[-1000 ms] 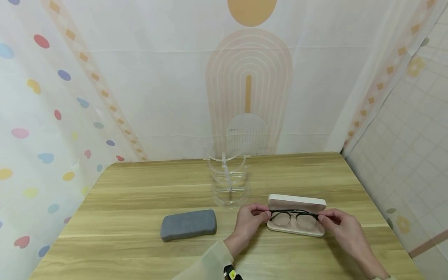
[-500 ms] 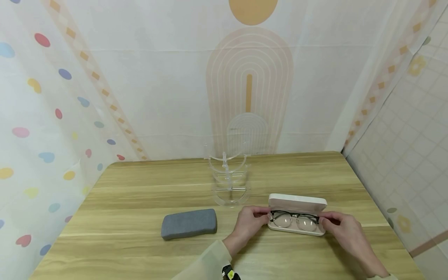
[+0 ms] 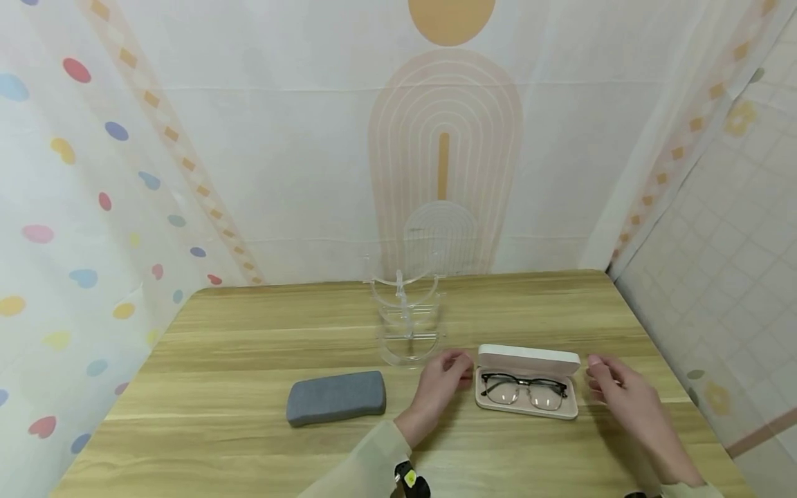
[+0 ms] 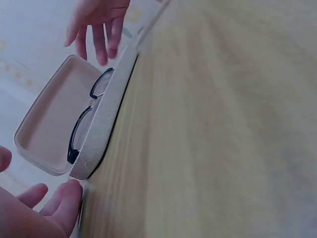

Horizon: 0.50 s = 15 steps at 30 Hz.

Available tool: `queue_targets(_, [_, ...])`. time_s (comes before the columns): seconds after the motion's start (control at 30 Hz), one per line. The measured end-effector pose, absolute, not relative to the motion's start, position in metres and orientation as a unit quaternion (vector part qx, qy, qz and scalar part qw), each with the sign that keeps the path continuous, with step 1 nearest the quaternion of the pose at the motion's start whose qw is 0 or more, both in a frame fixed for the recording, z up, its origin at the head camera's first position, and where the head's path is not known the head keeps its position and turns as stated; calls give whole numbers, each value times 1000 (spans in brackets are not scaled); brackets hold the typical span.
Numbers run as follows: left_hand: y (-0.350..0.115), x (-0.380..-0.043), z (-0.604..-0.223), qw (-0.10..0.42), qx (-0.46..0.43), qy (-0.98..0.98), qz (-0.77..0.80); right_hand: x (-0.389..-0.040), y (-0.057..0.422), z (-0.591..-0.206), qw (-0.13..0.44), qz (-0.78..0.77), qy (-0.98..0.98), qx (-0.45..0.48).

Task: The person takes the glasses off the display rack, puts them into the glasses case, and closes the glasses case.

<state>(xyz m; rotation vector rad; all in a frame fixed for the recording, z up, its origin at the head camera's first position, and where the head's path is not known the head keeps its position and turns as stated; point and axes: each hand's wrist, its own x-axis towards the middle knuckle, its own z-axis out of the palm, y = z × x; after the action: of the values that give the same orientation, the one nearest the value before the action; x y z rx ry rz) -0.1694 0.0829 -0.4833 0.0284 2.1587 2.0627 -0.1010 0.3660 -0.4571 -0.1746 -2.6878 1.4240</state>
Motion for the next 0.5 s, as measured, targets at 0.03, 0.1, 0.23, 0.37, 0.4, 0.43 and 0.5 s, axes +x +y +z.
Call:
queue_targets(0.03, [83, -170, -483, 81, 11, 719, 690, -103, 365, -457, 31, 462, -885, -51])
queue_targets(0.1, [85, -172, -481, 90, 13, 717, 691, -106, 362, -456, -2, 464, -885, -42])
queue_targets(0.23, [88, -175, -478, 103, 13, 724, 682, -111, 357, -456, -33, 473, -880, -38])
queue_targets(0.37, [91, -177, -475, 110, -5, 727, 678, -114, 352, -455, -46, 498, -865, -40])
queue_targets(0.4, [92, -177, -475, 110, -8, 729, 676, -114, 352, -455, -50, 504, -861, -41])
queue_targets(0.43, [92, -177, -475, 109, -10, 731, 674, -114, 351, -455, -55, 510, -858, -41])
queue_targets(0.5, [93, -178, -475, 108, -12, 738, 666, -115, 351, -455, -62, 515, -854, -41])
